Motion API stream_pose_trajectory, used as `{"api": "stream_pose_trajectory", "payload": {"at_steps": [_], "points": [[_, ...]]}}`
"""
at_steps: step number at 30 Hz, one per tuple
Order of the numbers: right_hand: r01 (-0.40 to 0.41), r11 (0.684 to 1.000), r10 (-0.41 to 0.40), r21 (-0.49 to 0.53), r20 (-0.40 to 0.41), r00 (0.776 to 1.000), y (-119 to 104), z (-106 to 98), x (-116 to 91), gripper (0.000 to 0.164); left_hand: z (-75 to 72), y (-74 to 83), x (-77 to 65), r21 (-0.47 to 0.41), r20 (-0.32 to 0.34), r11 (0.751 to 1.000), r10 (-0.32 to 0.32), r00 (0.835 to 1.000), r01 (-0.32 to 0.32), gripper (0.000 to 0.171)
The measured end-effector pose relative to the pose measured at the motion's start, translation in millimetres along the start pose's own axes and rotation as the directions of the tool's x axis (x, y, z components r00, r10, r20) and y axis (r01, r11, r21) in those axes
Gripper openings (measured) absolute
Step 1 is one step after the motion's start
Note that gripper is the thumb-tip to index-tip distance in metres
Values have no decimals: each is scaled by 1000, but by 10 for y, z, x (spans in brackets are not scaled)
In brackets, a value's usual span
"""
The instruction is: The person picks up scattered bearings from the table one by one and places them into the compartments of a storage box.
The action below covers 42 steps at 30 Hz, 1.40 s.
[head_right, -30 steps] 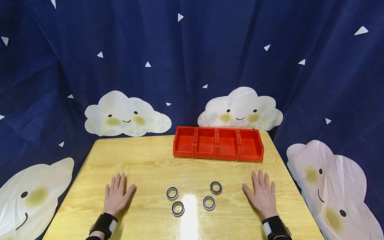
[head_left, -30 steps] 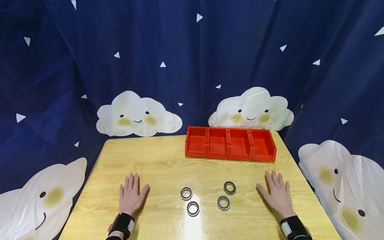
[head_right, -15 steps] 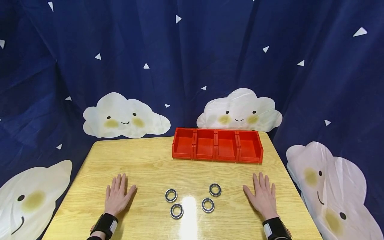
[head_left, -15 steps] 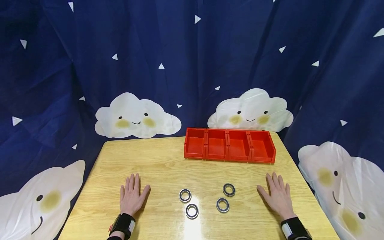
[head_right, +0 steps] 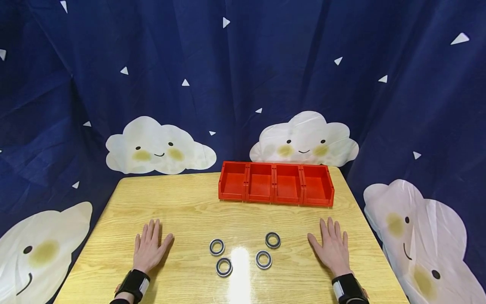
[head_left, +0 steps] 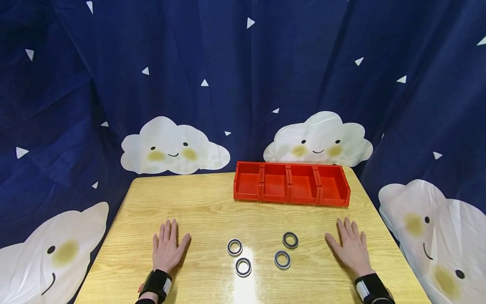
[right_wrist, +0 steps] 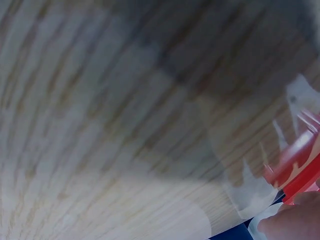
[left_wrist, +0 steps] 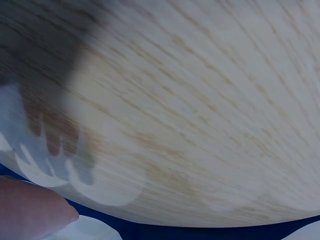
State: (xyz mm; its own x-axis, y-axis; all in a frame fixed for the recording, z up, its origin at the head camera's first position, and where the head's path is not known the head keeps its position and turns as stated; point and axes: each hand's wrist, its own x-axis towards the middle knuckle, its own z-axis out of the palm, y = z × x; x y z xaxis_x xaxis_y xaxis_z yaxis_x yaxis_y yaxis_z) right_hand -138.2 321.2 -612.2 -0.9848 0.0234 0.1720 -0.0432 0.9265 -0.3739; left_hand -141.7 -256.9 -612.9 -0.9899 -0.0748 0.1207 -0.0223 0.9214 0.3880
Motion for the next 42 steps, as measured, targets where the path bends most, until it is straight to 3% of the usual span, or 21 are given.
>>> {"api": "stream_pose_trajectory", "payload": {"at_steps": [10, 24, 33, 37, 42], "points": [[-42, 997, 40, 67, 37, 999, 21, -27, 40, 75, 51, 154, 65, -25, -13, 999, 27, 1000, -28, 76], [-103, 974, 99, 201, 32, 995, 70, -128, 174, 74, 130, 392, 223, -45, 61, 999, 25, 998, -23, 78], [-242, 895, 199, 374, 150, 968, 113, -241, 331, 79, 227, 610, 375, -100, 68, 995, 34, 997, -27, 79], [-324, 855, 250, 406, 226, 942, 132, -304, 418, 82, 256, 757, 460, -131, 66, 991, 45, 997, -36, 78], [-386, 811, 303, 440, 248, 920, 155, -375, 533, 79, 286, 964, 583, -202, 76, 979, 51, 996, -35, 75]]}}
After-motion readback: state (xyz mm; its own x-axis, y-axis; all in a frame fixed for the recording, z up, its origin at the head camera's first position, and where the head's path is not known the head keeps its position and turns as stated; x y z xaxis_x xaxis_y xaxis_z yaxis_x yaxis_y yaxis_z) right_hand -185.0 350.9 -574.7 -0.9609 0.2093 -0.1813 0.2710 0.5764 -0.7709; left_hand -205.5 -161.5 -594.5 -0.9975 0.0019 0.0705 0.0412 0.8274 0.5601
